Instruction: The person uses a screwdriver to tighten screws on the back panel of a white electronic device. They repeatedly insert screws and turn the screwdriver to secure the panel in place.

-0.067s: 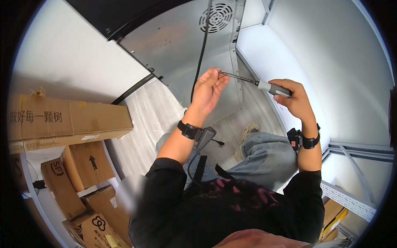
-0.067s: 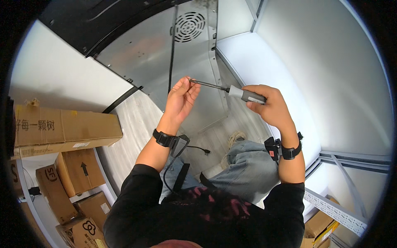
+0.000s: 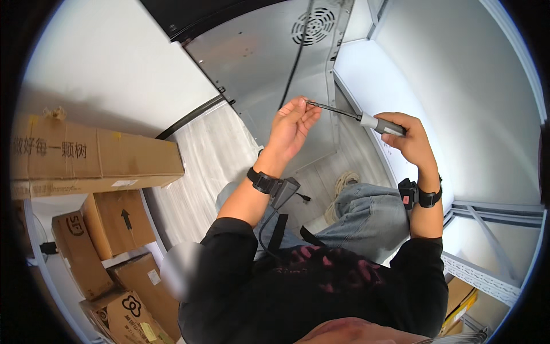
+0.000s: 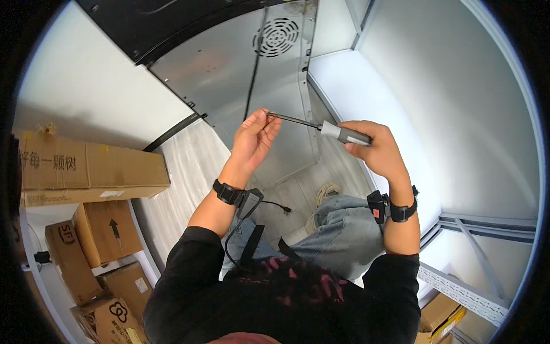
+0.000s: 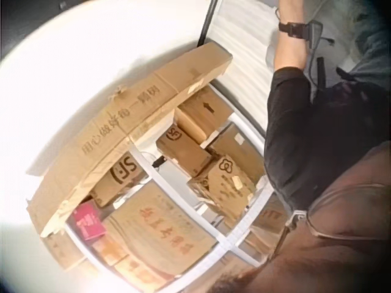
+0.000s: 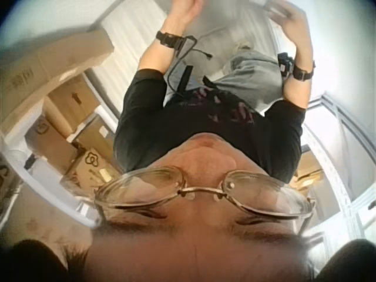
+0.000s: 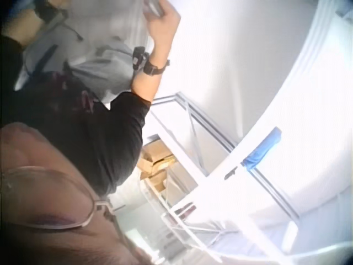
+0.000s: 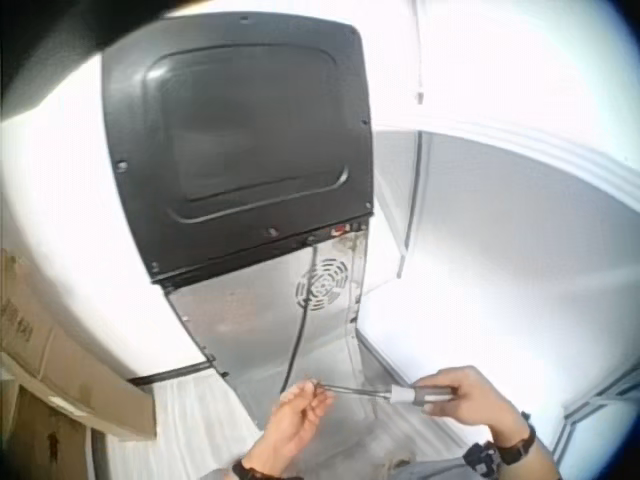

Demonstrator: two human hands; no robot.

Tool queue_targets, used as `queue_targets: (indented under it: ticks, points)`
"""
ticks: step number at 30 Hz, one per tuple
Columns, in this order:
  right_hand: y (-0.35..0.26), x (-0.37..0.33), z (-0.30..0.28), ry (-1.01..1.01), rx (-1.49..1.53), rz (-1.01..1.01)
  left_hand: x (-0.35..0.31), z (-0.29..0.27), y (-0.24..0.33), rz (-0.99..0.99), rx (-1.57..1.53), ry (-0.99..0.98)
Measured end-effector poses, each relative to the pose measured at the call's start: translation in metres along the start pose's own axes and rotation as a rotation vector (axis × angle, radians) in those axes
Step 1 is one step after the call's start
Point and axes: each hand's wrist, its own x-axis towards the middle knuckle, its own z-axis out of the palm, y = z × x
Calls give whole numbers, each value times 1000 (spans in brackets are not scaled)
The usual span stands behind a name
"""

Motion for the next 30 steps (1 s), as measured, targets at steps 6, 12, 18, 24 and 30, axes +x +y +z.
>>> queue_targets:
  ticks: [6,12,18,24,30]
  points:
    - [-30,-13,27,34,-202,-135,-23,-11,18,75,26,12]
    - [-52,-24,87,167,-318,-215,-39,-34,43,124,86,142]
    - [-63,-10,146,183,-186,-196,-43,-61,90,136,81,173]
    - [-47,-6,195,54,137,-213,-33,-60,120,152,162,205]
    - [-56,-1,218,-34,376,-167,-25,-52,128,200,263,283]
